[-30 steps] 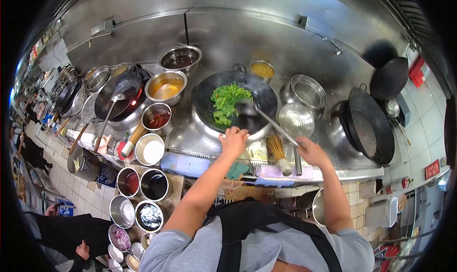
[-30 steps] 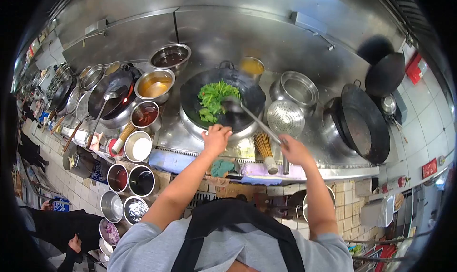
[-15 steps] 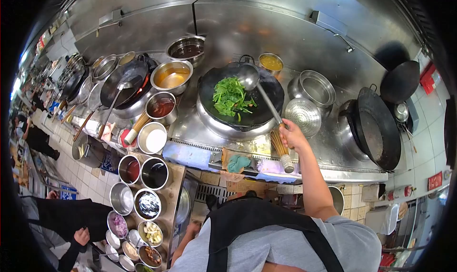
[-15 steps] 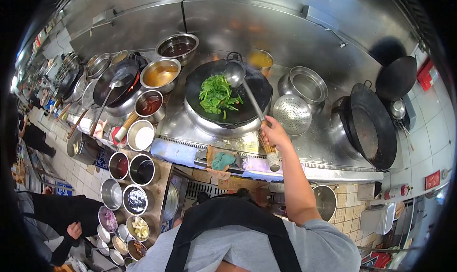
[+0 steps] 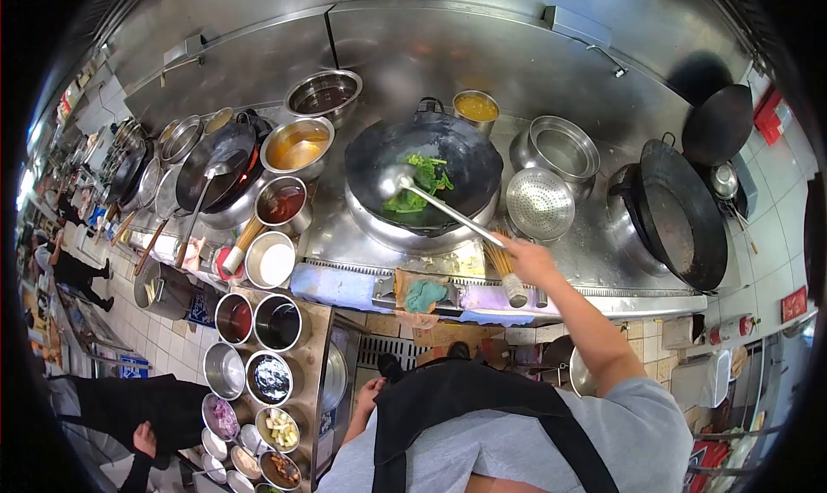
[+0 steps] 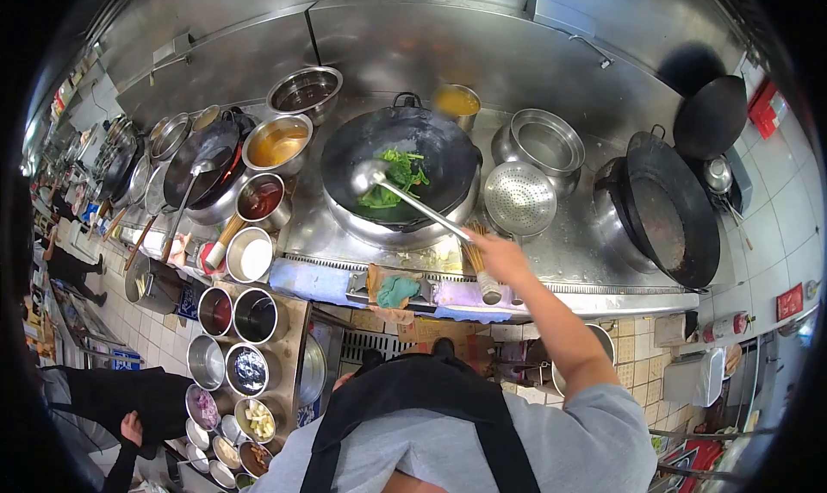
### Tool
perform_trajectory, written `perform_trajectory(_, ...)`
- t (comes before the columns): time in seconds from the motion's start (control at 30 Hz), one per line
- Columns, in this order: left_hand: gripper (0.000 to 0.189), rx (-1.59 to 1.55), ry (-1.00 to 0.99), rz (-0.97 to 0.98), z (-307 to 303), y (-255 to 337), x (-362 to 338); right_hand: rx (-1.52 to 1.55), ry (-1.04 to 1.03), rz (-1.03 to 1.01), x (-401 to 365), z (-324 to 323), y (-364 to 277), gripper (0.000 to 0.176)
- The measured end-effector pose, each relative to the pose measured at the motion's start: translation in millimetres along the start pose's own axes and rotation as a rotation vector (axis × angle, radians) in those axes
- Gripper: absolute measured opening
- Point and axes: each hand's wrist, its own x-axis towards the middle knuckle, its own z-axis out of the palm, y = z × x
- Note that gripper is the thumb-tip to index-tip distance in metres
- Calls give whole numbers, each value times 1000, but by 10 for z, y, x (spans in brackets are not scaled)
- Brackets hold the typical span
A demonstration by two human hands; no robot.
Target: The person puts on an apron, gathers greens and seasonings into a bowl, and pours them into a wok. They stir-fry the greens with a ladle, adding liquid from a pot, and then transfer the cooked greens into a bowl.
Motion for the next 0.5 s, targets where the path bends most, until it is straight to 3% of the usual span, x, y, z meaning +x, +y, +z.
perform_trajectory(0.13, 33, -64, -9, 7, -168, -45, 14, -266, -65, 148, -398, -753, 90, 68)
perform_trajectory(0.2, 31, 331, -163, 122, -471, -23, -136, -184, 72, 121, -667, -968, 65, 64)
perform_trajectory(0.23, 31, 321, -148, 112, -566, -69, -126, -17, 97, 49, -810, -1126, 89, 62)
perform_trajectory(0.3, 34, 233, -228, -246, -746, -311, -49, 184, 44, 46, -1195, -1578, -19, 61)
perform_trajectory(0.33, 37, 468, -269, 173, -875, -530, 3, 209, -20, 105, -1347, -1769, -72, 61)
perform_trajectory(0.4, 36, 406, -157, -384, -841, -114, 13, 209, -51, 132, -1464, -1763, -19, 60)
perform_trajectory(0.5, 35, 496, -224, -349, -749, 354, 73, 166, -137, 180, -1209, -1351, -22, 54)
